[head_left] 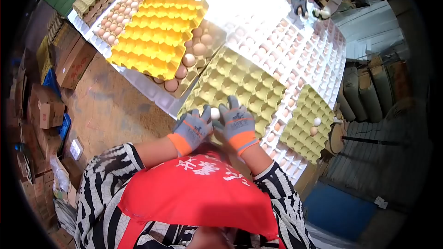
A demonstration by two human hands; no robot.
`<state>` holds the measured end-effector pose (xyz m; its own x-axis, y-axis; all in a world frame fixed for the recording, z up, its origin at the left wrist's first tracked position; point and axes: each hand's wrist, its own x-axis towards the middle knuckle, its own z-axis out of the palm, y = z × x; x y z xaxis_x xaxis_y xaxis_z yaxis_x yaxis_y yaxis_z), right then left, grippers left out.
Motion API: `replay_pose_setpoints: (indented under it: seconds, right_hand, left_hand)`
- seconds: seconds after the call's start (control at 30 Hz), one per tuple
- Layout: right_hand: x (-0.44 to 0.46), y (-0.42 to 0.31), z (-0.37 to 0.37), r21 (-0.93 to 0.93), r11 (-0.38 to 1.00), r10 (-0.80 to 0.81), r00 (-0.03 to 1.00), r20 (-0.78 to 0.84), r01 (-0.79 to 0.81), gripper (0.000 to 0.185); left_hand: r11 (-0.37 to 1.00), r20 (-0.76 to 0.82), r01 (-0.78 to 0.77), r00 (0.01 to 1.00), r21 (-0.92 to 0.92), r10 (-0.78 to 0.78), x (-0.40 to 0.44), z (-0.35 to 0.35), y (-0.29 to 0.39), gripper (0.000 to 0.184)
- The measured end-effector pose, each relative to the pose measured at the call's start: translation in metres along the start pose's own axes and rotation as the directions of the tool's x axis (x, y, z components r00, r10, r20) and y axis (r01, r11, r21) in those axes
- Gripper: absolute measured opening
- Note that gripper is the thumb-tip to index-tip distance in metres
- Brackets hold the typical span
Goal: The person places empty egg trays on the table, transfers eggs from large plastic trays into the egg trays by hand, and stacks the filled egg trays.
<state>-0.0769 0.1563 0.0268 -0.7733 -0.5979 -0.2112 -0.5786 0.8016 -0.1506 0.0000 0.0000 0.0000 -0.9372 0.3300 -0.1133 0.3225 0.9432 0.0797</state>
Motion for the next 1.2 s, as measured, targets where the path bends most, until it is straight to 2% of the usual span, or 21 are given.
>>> replay_pose_setpoints:
  seconds: [0.17, 0.27, 0.33, 0.37, 0.4, 0.43, 0.5, 0.53, 0.57, 0.6, 0.63, 0.7, 0.73, 0.77, 0.83, 0.9, 0.97, 1.03, 1.1, 1.13, 1.2]
  right_hand:
    - [0.007, -0.001, -0.012, -0.048, 0.995, -0.076, 0.989, 0.128, 0.083, 0.038]
    - [0.013, 0.01, -0.018, 0.188, 0.982, -0.026, 0.996, 0.089, 0.008, 0.039]
    - [0.009, 0.032, -0.016, 0.443, 0.896, -0.007, 0.999, 0.049, -0.016, 0.043]
    - [0.012, 0.054, -0.002, 0.584, 0.806, -0.061, 0.996, -0.07, 0.091, 0.046]
    - [0.012, 0.07, -0.011, 0.843, 0.529, 0.013, 0.994, 0.11, -0.1, 0.046]
    - [0.016, 0.087, -0.025, 0.94, 0.17, 0.017, 0.955, 0.297, -0.296, 0.045]
    - [0.023, 0.122, -0.044, 0.952, -0.183, -0.052, 0.969, 0.241, -0.246, 0.041]
    - [0.035, 0.152, -0.025, 0.988, -0.01, -0.016, 0.988, 0.153, -0.154, 0.039]
    - [0.049, 0.162, -0.037, 0.982, -0.125, -0.033, 0.989, 0.141, -0.144, 0.036]
    - [0.064, 0.173, -0.049, 0.961, -0.238, -0.05, 0.99, 0.129, -0.137, 0.033]
    - [0.084, 0.183, -0.051, 0.948, 0.193, -0.072, 0.967, -0.245, 0.254, 0.037]
    - [0.134, 0.214, -0.075, 0.979, -0.164, 0.039, 0.991, 0.127, -0.119, 0.042]
    - [0.165, 0.236, -0.068, 0.981, -0.15, -0.002, 0.992, 0.128, -0.126, 0.044]
    - [0.188, 0.23, -0.092, 0.977, 0.138, 0.17, 0.976, 0.136, -0.16, 0.041]
    - [0.261, 0.286, -0.046, 0.901, 0.433, 0.218, 0.974, -0.069, -0.033, 0.042]
    - [0.299, 0.279, -0.068, 0.885, 0.402, 0.336, 0.937, 0.098, -0.237, 0.05]
    - [0.357, 0.289, -0.043, 0.801, 0.596, 0.308, 0.936, -0.168, -0.053, 0.056]
    - [0.389, 0.269, -0.05, 0.572, 0.815, 0.261, 0.941, -0.214, -0.096, 0.054]
    - [0.398, 0.243, -0.053, 0.412, 0.9, 0.285, 0.908, -0.306, -0.143, 0.047]
    - [0.405, 0.24, -0.048, 0.377, 0.915, 0.268, 0.917, -0.297, -0.145, 0.046]
    - [0.419, 0.239, -0.039, 0.3, 0.942, 0.234, 0.933, -0.274, -0.149, 0.043]
  left_hand:
    - [0.999, 0.125, 0.0, 0.992, -0.051, 0.006, 0.004, -0.013, 0.003, 0.026]
    - [0.993, 0.095, -0.058, 0.993, -0.102, 0.068, 0.01, -0.016, -0.008, 0.024]
    - [0.961, 0.016, -0.063, 0.997, -0.269, 0.07, 0.01, -0.011, -0.019, 0.021]
    - [0.935, -0.015, -0.07, 0.997, -0.348, 0.069, 0.009, -0.009, -0.026, 0.02]
    - [0.907, -0.009, -0.116, 0.992, -0.404, 0.123, 0.01, -0.034, -0.044, 0.022]
    - [0.799, 0.09, -0.001, 0.994, -0.602, 0.068, 0.014, -0.044, -0.06, 0.024]
    - [0.466, -0.019, -0.038, 0.999, -0.884, 0.046, 0.036, -0.043, -0.088, 0.029]
    - [0.284, 0.207, 0.207, 0.978, -0.936, -0.031, 0.057, -0.067, -0.098, 0.032]
    - [0.075, 0.426, 0.43, 0.902, -0.9, -0.064, 0.079, -0.101, -0.107, 0.035]
    - [0.018, 0.364, 0.367, 0.927, -0.93, -0.087, 0.106, -0.124, -0.115, 0.038]
    - [-0.032, 0.296, 0.294, 0.947, -0.955, -0.125, 0.138, -0.141, -0.124, 0.041]
    - [0.259, 0.232, 0.28, 0.952, -0.924, -0.201, 0.205, -0.162, -0.145, 0.041]
    - [0.42, 0.047, 0.138, 0.974, -0.897, -0.221, 0.237, -0.166, -0.159, 0.042]
    - [0.541, -0.053, 0.078, 0.973, -0.838, -0.223, 0.273, -0.157, -0.181, 0.042]
    - [0.731, -0.178, 0.055, 0.955, -0.68, -0.238, 0.341, -0.136, -0.224, 0.041]
    - [0.68, 0.044, 0.333, 0.914, -0.653, -0.404, 0.38, -0.133, -0.24, 0.044]
    - [0.868, -0.023, 0.37, 0.916, -0.331, -0.399, 0.415, -0.09, -0.277, 0.051]
    - [0.86, 0.116, 0.423, 0.906, -0.286, -0.408, 0.427, -0.063, -0.287, 0.053]
    - [0.93, 0.22, 0.368, 0.905, 0.026, -0.364, 0.44, -0.033, -0.289, 0.05]
    - [0.893, 0.247, 0.449, 0.864, 0.018, -0.439, 0.439, -0.04, -0.275, 0.049]
    - [0.911, 0.174, 0.404, 0.894, 0.089, -0.413, 0.445, -0.047, -0.264, 0.051]
